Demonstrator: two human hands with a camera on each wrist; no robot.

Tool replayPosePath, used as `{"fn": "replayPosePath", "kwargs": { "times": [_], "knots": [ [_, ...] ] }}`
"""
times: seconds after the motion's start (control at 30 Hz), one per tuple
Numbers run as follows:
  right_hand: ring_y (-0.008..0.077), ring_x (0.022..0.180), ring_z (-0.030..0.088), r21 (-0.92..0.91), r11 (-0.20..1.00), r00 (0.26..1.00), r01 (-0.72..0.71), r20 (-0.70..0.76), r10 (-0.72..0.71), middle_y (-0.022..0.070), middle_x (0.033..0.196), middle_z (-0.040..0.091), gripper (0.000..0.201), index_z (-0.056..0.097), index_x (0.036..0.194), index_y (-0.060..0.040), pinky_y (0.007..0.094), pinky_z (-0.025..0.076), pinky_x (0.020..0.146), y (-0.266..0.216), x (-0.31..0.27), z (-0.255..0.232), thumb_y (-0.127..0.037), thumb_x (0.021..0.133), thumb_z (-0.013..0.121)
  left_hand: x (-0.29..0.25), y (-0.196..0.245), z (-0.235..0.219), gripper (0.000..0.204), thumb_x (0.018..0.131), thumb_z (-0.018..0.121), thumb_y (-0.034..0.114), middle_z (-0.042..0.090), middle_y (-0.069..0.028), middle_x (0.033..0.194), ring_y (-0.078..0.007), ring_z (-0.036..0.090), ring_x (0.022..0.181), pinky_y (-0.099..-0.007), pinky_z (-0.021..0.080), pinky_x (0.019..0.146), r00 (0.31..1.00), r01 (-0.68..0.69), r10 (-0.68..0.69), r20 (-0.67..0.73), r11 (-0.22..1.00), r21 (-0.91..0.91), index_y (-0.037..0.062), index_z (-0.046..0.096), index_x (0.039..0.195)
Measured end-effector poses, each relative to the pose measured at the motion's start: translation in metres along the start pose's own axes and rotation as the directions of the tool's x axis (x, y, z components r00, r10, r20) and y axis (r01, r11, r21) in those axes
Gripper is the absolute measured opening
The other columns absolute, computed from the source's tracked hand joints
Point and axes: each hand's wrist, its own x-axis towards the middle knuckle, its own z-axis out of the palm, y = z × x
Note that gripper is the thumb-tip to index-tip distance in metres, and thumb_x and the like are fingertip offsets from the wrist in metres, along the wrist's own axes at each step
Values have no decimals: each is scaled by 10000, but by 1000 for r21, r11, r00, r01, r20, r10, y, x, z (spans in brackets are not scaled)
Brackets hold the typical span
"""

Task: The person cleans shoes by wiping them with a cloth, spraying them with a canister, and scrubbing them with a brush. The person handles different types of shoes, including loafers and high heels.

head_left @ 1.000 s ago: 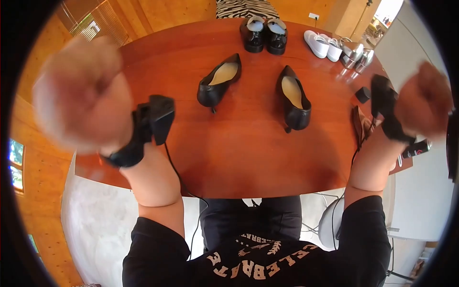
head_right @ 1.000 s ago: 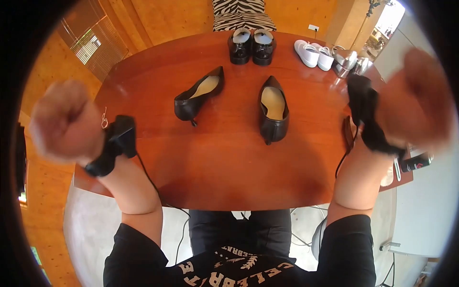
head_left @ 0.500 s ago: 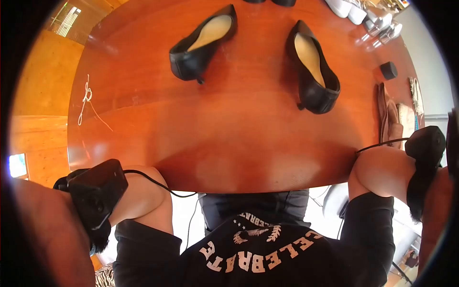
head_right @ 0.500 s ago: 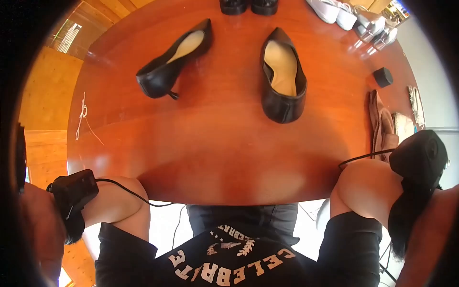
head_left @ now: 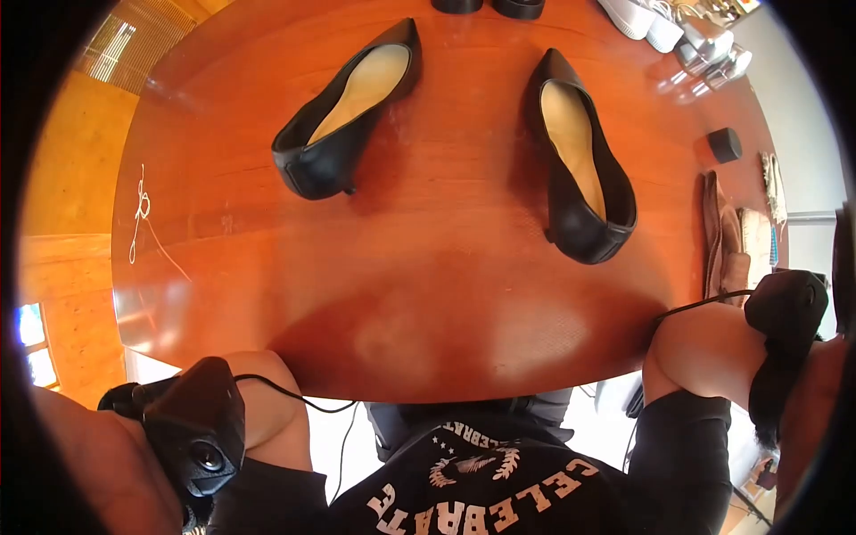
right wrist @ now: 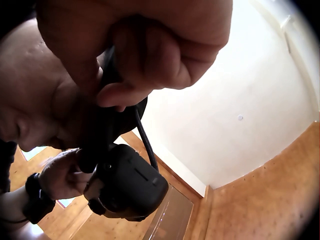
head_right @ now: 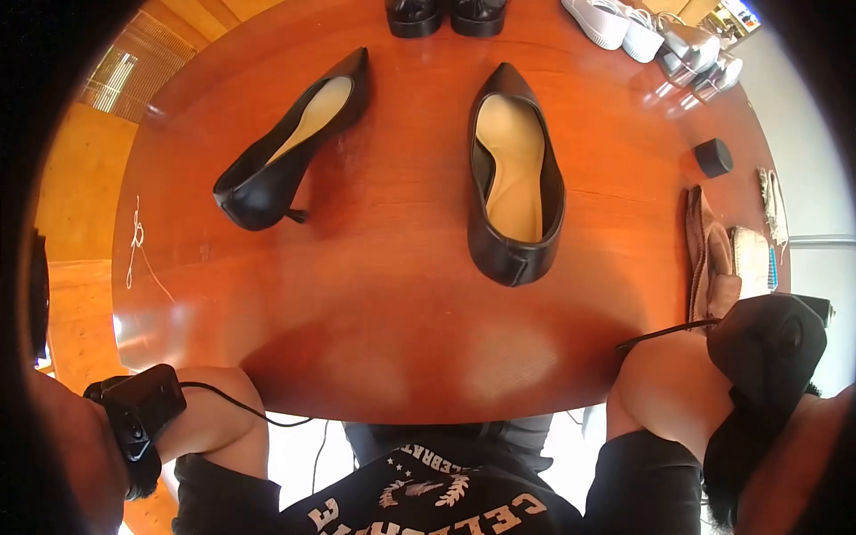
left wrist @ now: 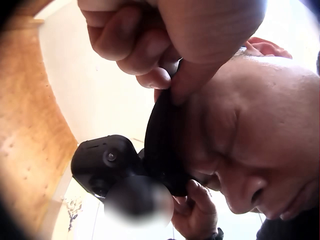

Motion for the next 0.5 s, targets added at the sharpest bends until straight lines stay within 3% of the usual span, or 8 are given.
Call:
{"fn": "replayPosePath", "kwargs": {
  "times": [0.5],
  "knots": [
    [146,527,378,-50,994,994,-98,-56,95,65,742,491,464,550,909,16,276,295,459,0,-19,11,-436,1014,525,-19,-15,6,327,953,594,355,544,-77,891,-196,506,682,-343,378,619,999,4,1,-40,990,140,92,448,1084]
  ]
}}
